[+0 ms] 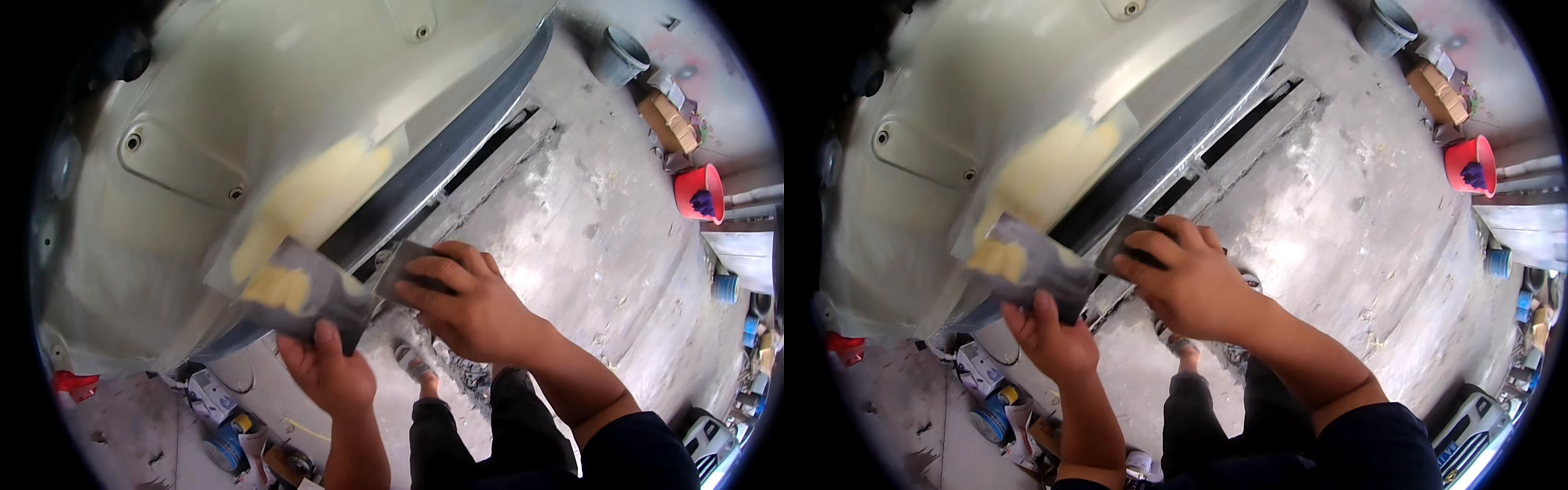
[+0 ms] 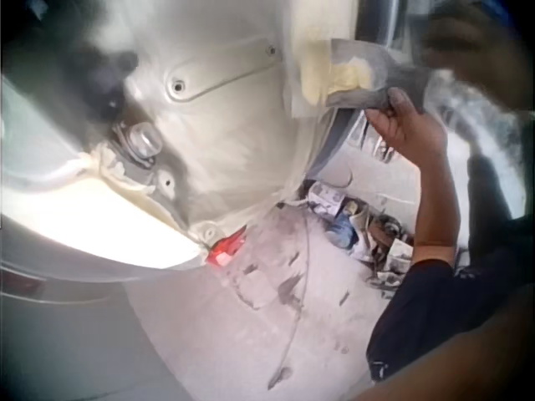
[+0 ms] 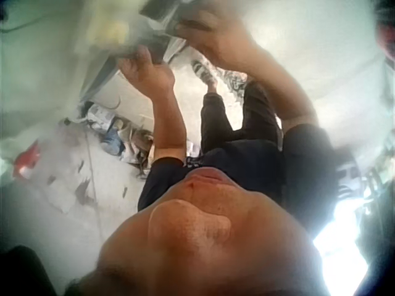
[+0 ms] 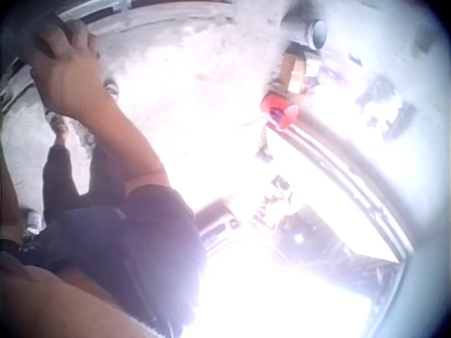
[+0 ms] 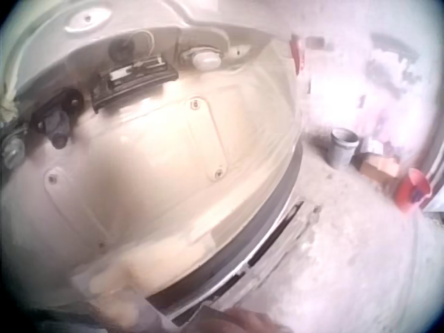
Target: The person applies a yellowish body filler to the rear bumper of a silver car using a metal spreader. They repeatedly scoop filler from a second spreader and smooth it over the surface, working around the taillight and license plate area.
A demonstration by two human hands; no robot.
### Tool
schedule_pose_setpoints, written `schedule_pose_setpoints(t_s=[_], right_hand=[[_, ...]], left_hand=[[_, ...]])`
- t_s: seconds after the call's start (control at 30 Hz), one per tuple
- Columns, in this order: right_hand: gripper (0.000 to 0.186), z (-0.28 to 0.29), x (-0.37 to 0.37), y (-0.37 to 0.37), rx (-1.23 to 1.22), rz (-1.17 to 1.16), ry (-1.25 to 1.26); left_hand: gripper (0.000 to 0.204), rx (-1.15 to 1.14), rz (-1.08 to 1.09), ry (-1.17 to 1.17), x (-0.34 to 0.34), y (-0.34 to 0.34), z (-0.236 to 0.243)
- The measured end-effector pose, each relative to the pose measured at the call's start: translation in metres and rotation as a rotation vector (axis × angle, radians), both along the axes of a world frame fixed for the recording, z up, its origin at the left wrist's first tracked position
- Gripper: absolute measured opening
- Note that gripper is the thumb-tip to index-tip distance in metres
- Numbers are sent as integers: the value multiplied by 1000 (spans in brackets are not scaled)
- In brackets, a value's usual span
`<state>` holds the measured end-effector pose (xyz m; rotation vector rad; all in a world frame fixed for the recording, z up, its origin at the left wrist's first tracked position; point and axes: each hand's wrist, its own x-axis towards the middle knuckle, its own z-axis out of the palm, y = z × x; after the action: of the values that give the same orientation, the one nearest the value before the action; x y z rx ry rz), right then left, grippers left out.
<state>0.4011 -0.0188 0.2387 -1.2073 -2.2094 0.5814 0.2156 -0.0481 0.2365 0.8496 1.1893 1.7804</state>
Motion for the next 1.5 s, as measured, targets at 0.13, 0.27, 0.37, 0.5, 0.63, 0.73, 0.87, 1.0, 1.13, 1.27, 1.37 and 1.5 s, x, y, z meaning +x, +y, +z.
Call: schedule_pose_setpoints(t_s=[0.13, 0.27, 0.37, 0.5, 0.63, 0.73, 0.87, 1.0, 1.13, 1.27, 1.37, 1.5], right_hand=[[47, 3, 9, 40, 154, -276, 14], [47, 5, -4, 84, 335, -385, -173], [48, 3, -12, 98, 397, -377, -224], [49, -8, -22, 101, 407, -402, -268], [50, -24, -17, 96, 414, -402, -275], [50, -16, -13, 93, 405, -401, -223], [49, 2, -13, 104, 457, -390, -162], [48, -6, -27, 104, 422, -380, -216], [48, -23, -27, 92, 393, -393, -211], [49, -10, -22, 92, 406, -400, -142], [48, 0, -24, 102, 433, -387, -134], [47, -13, -31, 106, 438, -387, -201]], left_hand=[[44, 21, 73, 133, -15, -17, -9], [44, -167, 98, 15, -10, -34, -23], [42, -275, 111, -82, -5, -46, -28], [42, -367, 102, -129, -3, -60, -39], [42, -362, 71, -154, -1, -64, -45], [42, -353, 72, -136, -1, -66, -45], [42, -349, 61, -126, -1, -67, -46], [43, -339, 56, -127, 2, -66, -48], [43, -320, 25, -145, 1, -68, -50], [42, -339, 52, -129, 1, -67, -46], [42, -314, 40, -142, -1, -70, -49], [43, -304, 14, -112, -1, -69, -50]])
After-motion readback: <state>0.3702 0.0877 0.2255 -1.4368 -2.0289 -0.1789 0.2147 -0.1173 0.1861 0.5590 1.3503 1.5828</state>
